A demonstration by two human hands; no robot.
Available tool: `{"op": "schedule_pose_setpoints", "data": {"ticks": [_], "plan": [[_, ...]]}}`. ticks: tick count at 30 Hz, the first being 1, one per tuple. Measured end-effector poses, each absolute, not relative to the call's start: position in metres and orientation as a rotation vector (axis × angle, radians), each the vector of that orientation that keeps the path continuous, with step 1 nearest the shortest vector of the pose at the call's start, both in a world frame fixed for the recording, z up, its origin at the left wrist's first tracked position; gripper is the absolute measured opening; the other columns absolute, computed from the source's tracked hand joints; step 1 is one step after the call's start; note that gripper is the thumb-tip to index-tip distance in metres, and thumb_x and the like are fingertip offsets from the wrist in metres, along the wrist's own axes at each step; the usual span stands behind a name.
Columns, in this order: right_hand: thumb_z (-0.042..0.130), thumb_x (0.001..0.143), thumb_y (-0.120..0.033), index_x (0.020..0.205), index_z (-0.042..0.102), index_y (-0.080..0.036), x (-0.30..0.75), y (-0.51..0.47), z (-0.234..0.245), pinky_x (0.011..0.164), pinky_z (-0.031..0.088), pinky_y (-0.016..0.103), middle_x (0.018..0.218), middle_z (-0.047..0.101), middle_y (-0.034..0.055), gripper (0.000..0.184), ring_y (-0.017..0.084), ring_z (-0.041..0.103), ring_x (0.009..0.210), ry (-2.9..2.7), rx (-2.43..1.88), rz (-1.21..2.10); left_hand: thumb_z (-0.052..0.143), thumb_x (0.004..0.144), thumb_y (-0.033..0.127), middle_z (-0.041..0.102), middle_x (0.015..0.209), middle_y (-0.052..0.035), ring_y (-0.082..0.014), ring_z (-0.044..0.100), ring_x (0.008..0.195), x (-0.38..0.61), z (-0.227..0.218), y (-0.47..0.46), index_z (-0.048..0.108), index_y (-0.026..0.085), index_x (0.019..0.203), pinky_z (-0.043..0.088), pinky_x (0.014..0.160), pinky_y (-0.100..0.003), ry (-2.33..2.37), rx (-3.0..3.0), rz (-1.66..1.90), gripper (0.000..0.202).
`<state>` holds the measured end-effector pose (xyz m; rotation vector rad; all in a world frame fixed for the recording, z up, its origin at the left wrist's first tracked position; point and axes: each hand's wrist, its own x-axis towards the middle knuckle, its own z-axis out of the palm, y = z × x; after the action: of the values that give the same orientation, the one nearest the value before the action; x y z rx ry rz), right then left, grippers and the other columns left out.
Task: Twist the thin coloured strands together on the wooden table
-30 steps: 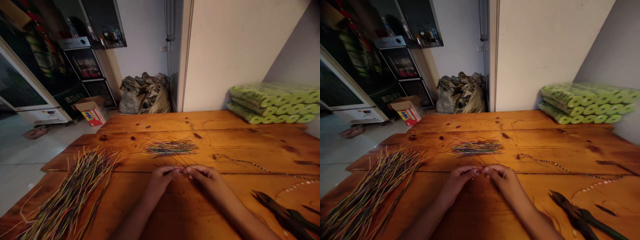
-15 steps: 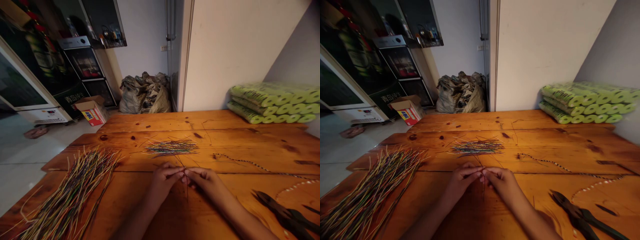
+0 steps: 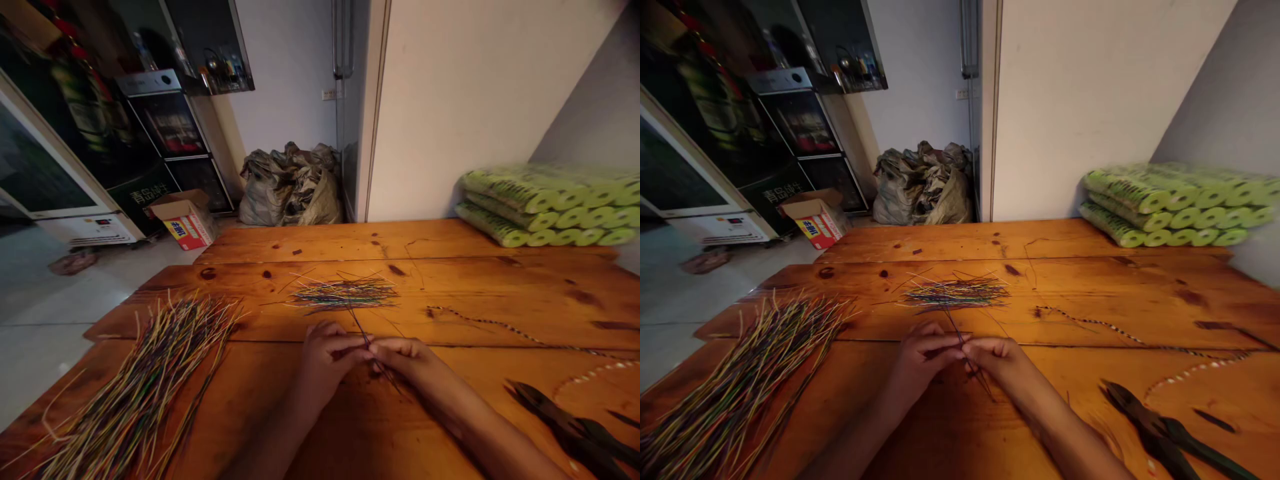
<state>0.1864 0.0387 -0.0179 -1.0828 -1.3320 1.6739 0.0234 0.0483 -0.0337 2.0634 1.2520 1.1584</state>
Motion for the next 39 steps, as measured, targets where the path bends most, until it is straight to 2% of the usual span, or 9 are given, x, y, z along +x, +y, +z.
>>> {"op": "schedule_pose_setpoints", "data": {"ticks": [6,8,11,15,18,21,29,34,39], "plan": [[0.062,0.071,-0.046,0.063,0.063,-0.018,0.192,0.042,-0.026,0.052,0.031,0.024,0.057,0.049,-0.0022,0.029,0.01,0.04,0.054,-1.451,-1.107,1.493,0.061,0.074,0.041,0.062,0.063,-0.0013,-0.015,0.053,0.066,0.017,-0.026,0.047,0.072,0.027,0.086,0.041,0.065,-0.029,1.174,2.123,1.271,0.021],[0.062,0.071,-0.047,0.069,0.065,-0.019,0.195,0.044,-0.026,0.052,0.032,0.023,0.059,0.053,-0.0016,0.028,0.01,0.044,0.054,-1.329,-1.141,1.466,0.057,0.078,0.038,0.063,0.067,-0.0016,-0.0153,0.054,0.068,0.008,-0.025,0.052,0.071,0.025,0.086,0.042,0.066,-0.029,1.321,2.083,1.356,0.02],[0.065,0.067,-0.048,0.071,0.065,-0.019,0.2,0.048,-0.022,0.059,0.038,0.025,0.067,0.061,0.0018,0.029,0.014,0.053,0.062,-1.113,-1.149,1.426,0.051,0.083,0.032,0.065,0.076,-0.0023,-0.0168,0.055,0.076,-0.008,-0.027,0.064,0.069,0.023,0.085,0.042,0.072,-0.032,1.721,2.045,1.426,0.02],[0.065,0.067,-0.048,0.071,0.063,-0.019,0.202,0.053,-0.019,0.058,0.039,0.026,0.059,0.06,0.0009,0.03,0.014,0.052,0.057,-1.052,-1.072,1.415,0.055,0.08,0.027,0.066,0.086,-0.0017,-0.0189,0.054,0.085,-0.016,-0.032,0.075,0.068,0.026,0.089,0.04,0.078,-0.034,1.922,2.248,1.144,0.016],[0.061,0.071,-0.048,0.071,0.062,-0.019,0.202,0.053,-0.022,0.054,0.035,0.025,0.052,0.053,-0.0023,0.029,0.011,0.046,0.051,-1.143,-1.062,1.373,0.054,0.081,0.023,0.064,0.099,-0.0008,-0.0212,0.051,0.094,-0.011,-0.034,0.077,0.066,0.033,0.098,0.039,0.078,-0.037,1.901,2.419,0.907,0.023],[0.057,0.075,-0.047,0.073,0.061,-0.018,0.201,0.053,-0.025,0.051,0.031,0.024,0.049,0.049,-0.0034,0.029,0.01,0.042,0.049,-1.24,-1.085,1.363,0.052,0.081,0.02,0.062,0.106,-0.0002,-0.0234,0.048,0.099,-0.006,-0.034,0.074,0.065,0.035,0.099,0.037,0.077,-0.04,1.899,2.5,0.795,0.026],[0.057,0.074,-0.049,0.074,0.059,-0.018,0.201,0.054,-0.028,0.049,0.031,0.024,0.05,0.049,-0.0032,0.03,0.01,0.041,0.046,-1.226,-1.114,1.339,0.063,0.075,0.025,0.063,0.096,0.0003,-0.0232,0.047,0.094,-0.004,-0.028,0.073,0.067,0.028,0.077,0.035,0.075,-0.04,1.911,2.497,0.781,0.006],[0.057,0.074,-0.047,0.075,0.06,-0.019,0.201,0.055,-0.033,0.046,0.028,0.024,0.049,0.047,-0.0038,0.029,0.009,0.039,0.045,-1.196,-1.117,1.357,0.061,0.076,0.022,0.064,0.092,-0.0002,-0.0224,0.049,0.093,-0.003,-0.027,0.073,0.065,0.025,0.074,0.034,0.075,-0.039,1.911,2.488,0.821,0.006],[0.057,0.077,-0.043,0.079,0.062,-0.019,0.203,0.052,-0.03,0.048,0.03,0.024,0.053,0.048,-0.0033,0.025,0.01,0.041,0.049,-1.126,-1.13,1.287,0.055,0.08,0.023,0.065,0.09,-0.0002,-0.0214,0.051,0.09,-0.006,-0.025,0.07,0.062,0.024,0.078,0.035,0.077,-0.037,1.947,2.311,1.062,0.008]]}}
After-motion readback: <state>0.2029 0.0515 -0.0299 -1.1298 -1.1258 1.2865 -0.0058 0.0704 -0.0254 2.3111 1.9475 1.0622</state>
